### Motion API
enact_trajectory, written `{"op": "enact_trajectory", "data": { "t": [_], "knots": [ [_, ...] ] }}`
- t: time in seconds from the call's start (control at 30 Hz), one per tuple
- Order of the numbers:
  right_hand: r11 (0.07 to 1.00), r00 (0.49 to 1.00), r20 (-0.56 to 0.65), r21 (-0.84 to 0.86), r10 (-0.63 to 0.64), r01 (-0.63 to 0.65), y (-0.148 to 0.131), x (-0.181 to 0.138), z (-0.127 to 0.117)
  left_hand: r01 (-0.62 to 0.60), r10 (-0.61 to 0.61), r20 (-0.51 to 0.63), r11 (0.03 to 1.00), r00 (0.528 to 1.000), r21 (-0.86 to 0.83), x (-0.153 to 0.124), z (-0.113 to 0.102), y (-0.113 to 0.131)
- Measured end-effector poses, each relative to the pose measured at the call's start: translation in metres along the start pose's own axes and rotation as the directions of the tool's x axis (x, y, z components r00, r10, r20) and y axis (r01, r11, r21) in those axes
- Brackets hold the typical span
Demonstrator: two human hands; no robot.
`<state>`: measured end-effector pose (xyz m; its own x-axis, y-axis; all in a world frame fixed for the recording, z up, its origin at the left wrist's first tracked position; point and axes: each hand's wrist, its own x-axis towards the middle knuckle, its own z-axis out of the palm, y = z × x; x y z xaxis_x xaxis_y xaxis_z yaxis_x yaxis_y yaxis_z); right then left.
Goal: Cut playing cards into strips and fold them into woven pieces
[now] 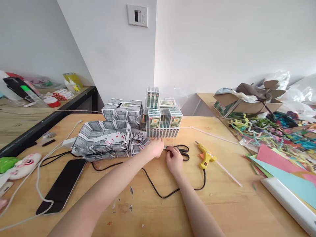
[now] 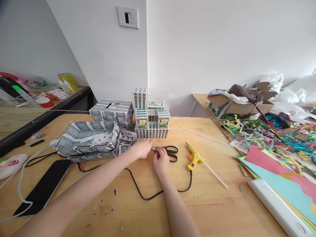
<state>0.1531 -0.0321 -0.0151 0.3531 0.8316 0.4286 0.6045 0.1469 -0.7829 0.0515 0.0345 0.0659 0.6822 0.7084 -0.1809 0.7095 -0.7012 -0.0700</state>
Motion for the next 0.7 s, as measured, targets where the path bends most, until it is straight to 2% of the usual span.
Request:
{"op": "enact_trajectory", "data": {
  "t": [0.17,0.3,0.57,0.7],
  "knots": [
    [0.999,1.000,-0.029,-0.034,0.007,-0.008,0.005,0.000,0.000,-0.004,0.004,0.001,1.000,1.000,0.001,0.004,-0.003,0.002],
    [0.994,1.000,0.003,-0.109,0.006,-0.005,0.011,0.002,0.000,-0.021,0.022,-0.017,1.000,1.000,0.009,0.004,-0.001,0.001],
    [0.957,0.999,0.029,-0.288,-0.025,0.033,0.011,0.000,-0.002,-0.011,0.016,-0.126,0.999,0.992,0.043,-0.002,0.003,0.000],
    [0.951,0.999,0.024,-0.308,-0.031,0.037,0.011,-0.001,-0.001,-0.045,0.046,-0.081,0.999,0.996,0.014,-0.006,-0.002,0.000]
  ]
}}
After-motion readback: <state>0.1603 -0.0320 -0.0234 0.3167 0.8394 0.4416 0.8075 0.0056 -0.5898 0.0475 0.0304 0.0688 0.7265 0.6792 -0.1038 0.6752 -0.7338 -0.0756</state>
